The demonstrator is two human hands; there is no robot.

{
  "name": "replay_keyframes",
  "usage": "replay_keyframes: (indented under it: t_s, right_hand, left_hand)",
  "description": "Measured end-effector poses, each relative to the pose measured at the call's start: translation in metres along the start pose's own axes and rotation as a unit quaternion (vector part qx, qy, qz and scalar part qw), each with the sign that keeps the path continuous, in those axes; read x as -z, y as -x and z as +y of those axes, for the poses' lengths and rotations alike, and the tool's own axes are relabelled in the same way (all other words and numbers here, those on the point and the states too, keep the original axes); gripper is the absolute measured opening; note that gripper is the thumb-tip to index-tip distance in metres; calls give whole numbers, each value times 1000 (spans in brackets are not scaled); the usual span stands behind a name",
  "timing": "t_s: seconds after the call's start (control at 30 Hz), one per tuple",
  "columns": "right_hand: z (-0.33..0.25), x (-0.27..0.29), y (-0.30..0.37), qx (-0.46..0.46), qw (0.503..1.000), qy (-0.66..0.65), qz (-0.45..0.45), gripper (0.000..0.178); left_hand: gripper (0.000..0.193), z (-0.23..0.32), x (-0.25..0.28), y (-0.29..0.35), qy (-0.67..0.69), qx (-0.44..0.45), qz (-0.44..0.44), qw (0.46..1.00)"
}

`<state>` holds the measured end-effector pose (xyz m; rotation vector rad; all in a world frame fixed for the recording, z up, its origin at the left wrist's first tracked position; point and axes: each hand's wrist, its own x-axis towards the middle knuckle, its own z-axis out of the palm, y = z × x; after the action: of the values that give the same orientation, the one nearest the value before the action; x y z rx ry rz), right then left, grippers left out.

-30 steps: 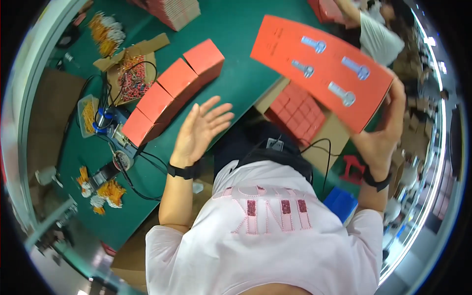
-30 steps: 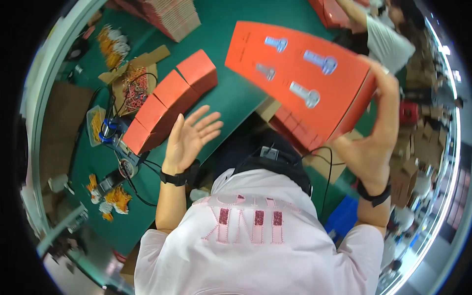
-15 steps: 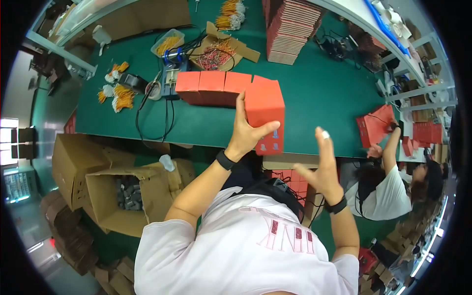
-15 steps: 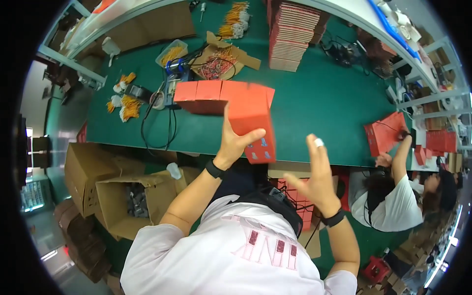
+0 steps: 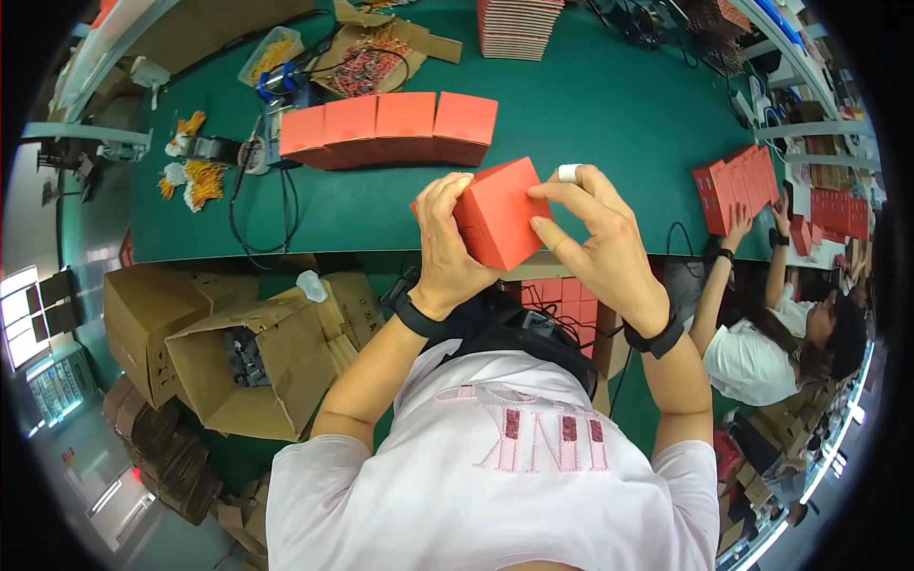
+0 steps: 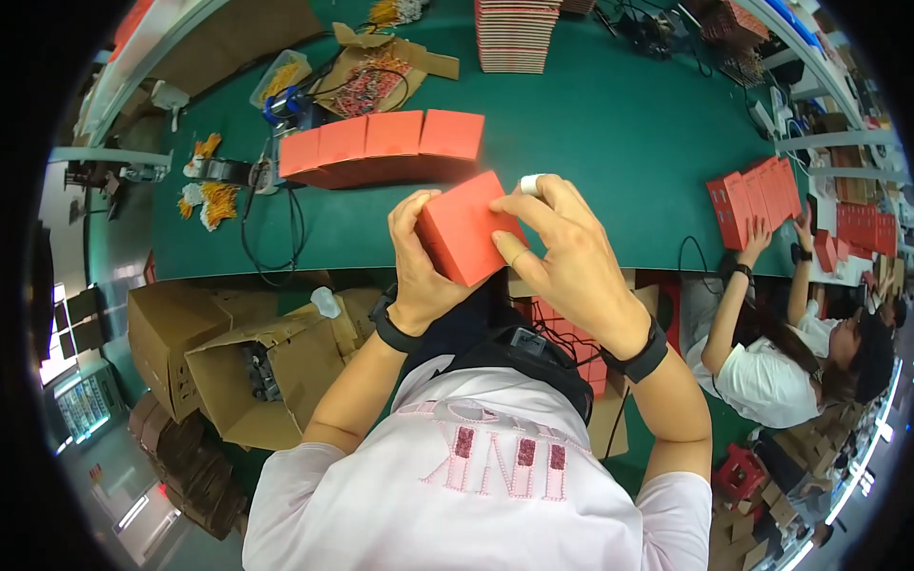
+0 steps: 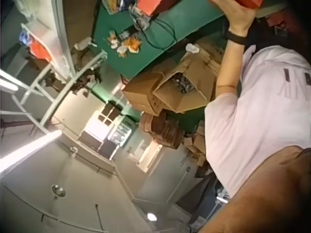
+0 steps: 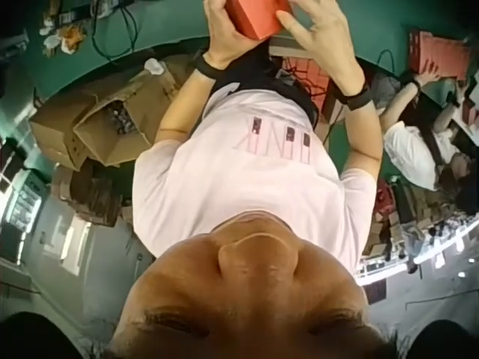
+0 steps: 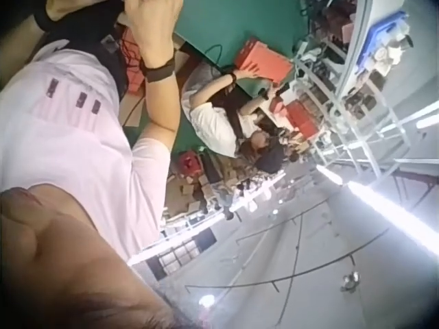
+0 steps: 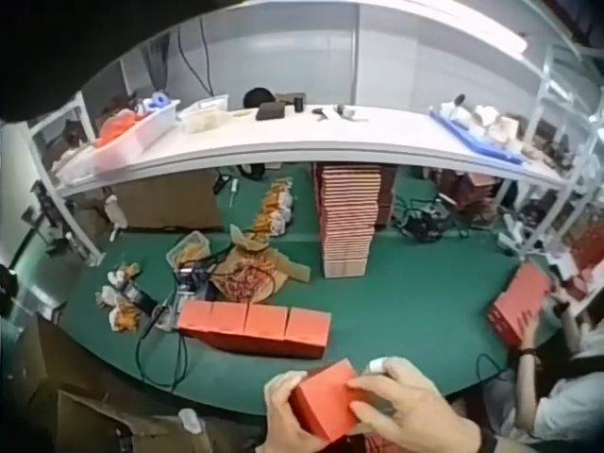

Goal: Packing handheld electronic devices into protective bags and product boxes.

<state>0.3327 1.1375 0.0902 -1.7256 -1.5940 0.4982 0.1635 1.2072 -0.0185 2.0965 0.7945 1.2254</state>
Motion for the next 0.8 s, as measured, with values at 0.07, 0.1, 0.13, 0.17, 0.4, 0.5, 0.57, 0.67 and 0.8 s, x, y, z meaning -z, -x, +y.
replay_keyframes:
  t_s: [0.07,0.1,0.13,0.17,0.4,0.5,0.57,0.67,0.8]
  right_hand:
    - [9,3,1,-29,999,43,-17,19]
    - [12,3,2,-33,998,46,-19,19]
    - [15,3,5,-72,996,20,-39,16]
    - [18,1,8,-109,992,-8,-59,13]
    - [60,-52,30,-266,960,73,50,35]
    - [106,-77,48,-154,978,87,112,42]
    - [110,-58,55,-121,987,103,30,42]
    - [118,-35,64,-84,994,74,-17,40]
    - [117,-27,71,-100,994,39,-32,38]
  left_hand:
    - [99,-4,-6,-3,10,-2,10,1000]
    - [99,-6,-12,-4,15,1,9,1000]
    - [97,-8,-20,-3,12,-4,20,1000]
    - [95,-10,-27,-1,7,-10,32,999]
    - [100,-48,-147,62,52,108,14,993]
    - [113,-46,-140,77,86,92,-77,989]
    - [117,-42,-110,90,95,86,-139,982]
    - [124,-55,-85,94,201,202,-222,933]
    - [136,-78,-86,22,117,17,-320,940]
